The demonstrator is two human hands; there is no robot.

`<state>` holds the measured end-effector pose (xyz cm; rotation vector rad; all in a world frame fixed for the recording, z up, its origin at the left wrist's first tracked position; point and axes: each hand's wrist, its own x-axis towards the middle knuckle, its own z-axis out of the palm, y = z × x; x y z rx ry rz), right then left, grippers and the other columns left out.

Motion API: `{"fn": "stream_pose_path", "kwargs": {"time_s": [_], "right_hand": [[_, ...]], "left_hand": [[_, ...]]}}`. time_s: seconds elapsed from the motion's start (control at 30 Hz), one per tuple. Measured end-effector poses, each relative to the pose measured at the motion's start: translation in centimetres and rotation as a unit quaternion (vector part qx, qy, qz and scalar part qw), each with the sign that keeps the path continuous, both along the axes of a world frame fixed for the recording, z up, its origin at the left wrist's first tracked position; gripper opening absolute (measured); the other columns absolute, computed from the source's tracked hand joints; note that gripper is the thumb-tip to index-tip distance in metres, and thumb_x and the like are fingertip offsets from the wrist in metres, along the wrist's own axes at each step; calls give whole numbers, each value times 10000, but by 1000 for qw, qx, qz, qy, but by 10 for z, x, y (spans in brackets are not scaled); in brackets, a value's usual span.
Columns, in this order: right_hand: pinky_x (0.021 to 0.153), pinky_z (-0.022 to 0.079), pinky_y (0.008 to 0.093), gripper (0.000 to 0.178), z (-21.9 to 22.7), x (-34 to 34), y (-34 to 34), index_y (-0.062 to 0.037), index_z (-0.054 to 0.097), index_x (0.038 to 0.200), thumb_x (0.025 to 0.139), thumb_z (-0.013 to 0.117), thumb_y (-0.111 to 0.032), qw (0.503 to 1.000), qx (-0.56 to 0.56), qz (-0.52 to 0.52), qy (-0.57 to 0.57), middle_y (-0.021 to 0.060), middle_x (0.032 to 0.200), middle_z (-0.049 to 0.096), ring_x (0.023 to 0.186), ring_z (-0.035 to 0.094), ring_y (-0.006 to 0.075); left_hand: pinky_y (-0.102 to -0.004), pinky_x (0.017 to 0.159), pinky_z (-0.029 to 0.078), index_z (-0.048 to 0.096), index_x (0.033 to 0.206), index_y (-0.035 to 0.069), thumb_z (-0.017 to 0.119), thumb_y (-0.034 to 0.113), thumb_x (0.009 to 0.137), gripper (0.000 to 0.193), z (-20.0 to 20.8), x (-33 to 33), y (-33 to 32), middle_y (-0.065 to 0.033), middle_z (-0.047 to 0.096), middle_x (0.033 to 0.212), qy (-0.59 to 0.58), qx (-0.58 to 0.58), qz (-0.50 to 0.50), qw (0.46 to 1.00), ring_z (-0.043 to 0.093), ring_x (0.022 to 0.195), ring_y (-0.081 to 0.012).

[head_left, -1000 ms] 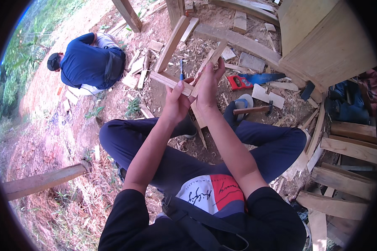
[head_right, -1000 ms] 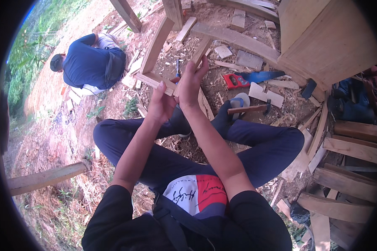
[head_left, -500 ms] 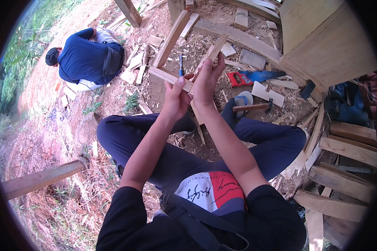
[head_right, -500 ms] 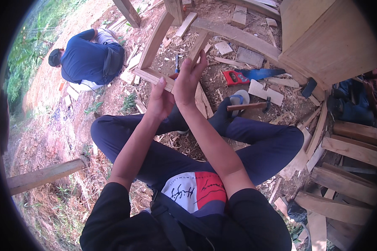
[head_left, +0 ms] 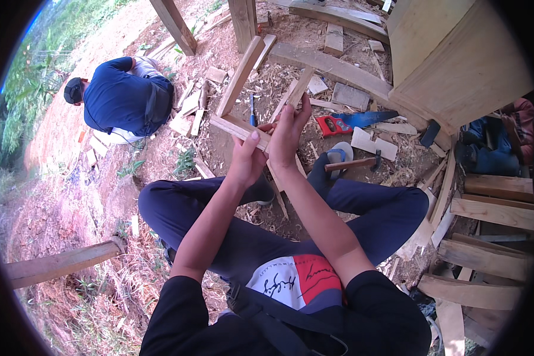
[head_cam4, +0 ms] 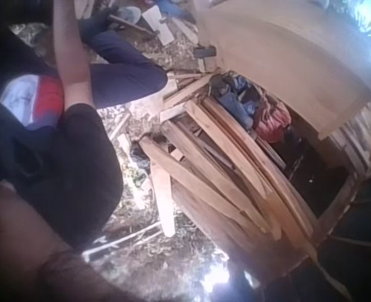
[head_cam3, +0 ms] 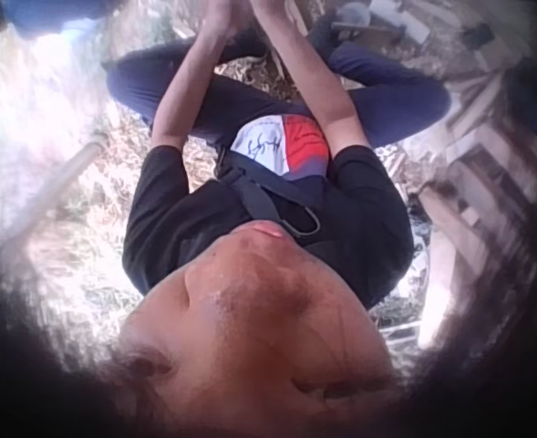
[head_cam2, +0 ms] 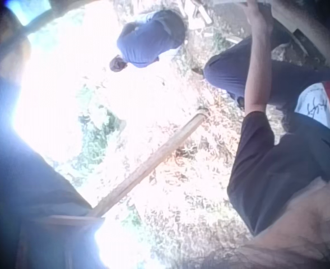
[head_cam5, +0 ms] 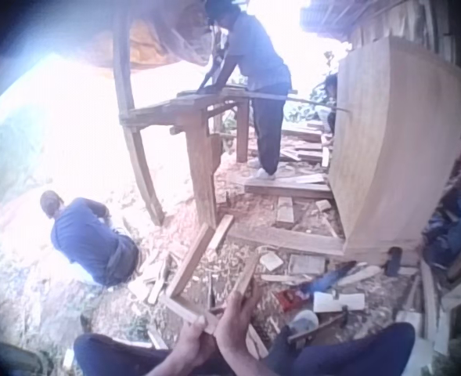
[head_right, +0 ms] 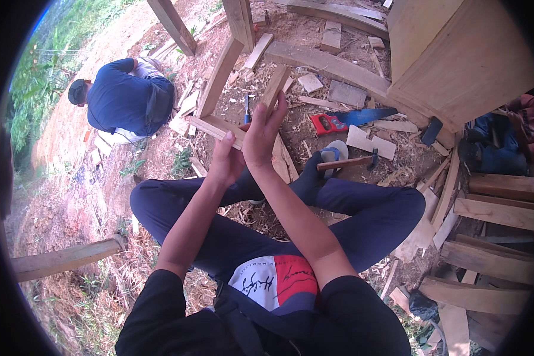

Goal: The person sits on the ground and uses a hammer to drive nails into small wooden blocks. They repeatedly pick up nails from a bag, position them on the wood, and strike them with the hammer. The person also assembles the wooden pieces into a frame structure.

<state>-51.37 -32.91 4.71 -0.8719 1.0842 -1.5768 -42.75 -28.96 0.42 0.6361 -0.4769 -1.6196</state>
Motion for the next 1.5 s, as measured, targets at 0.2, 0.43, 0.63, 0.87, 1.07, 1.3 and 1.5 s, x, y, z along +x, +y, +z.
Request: {"fn": "stream_pose_path", "kwargs": {"time_s": [0.2,0.43,0.63,0.87,1.07,1.3,1.5], "right_hand": [[594,506,233,573,-3,-2,1,-71,166,1489,1037,369,-359,1000,6,-5,-8,137,1306,381,998,507,165],[737,501,290,564,-25,-3,-4,-76,169,1486,1034,373,-344,999,13,-30,-29,128,1288,392,999,504,161],[774,450,289,543,-40,-4,6,-140,169,1483,1028,370,-360,975,76,-58,-201,68,1097,430,895,466,131],[789,444,325,517,-159,-34,2,-160,309,1381,993,416,-486,946,264,-159,-103,59,1091,450,895,495,155],[1005,369,375,604,-224,-61,15,-14,371,1367,988,412,-483,941,320,-75,85,166,1290,475,1174,475,281],[997,425,344,519,-249,-88,13,-31,565,1297,985,455,-430,912,305,168,214,154,1227,631,1157,583,267],[954,449,324,503,-260,-99,19,7,552,1286,985,489,-392,914,284,176,232,135,1174,645,1100,598,206]], "left_hand": [[-485,964,492,194,1316,160,653,261,905,625,-1,-2,1,-193,465,1301,-2,-3,0,1000,535,1188,-302],[-486,970,492,199,1325,114,675,250,886,662,-2,-5,1,-200,472,1290,-32,25,12,999,535,1191,-308],[-502,958,497,212,1330,76,706,194,861,691,2,-8,-2,-192,473,1258,-157,56,38,985,544,1178,-324],[-462,881,519,219,1357,114,728,236,857,724,-71,-45,-3,-140,481,1210,-132,235,2,963,569,1091,-297],[-487,924,478,156,1394,140,794,352,800,896,-142,-72,29,-144,414,1317,-70,368,70,925,526,1154,-279],[-413,837,495,176,1404,127,811,383,776,929,-182,-104,50,-111,464,1297,-43,407,180,894,542,1134,-252],[-340,805,439,304,1434,72,814,521,719,987,-176,-100,57,-89,468,1327,-128,512,73,846,547,1081,-199]]}}
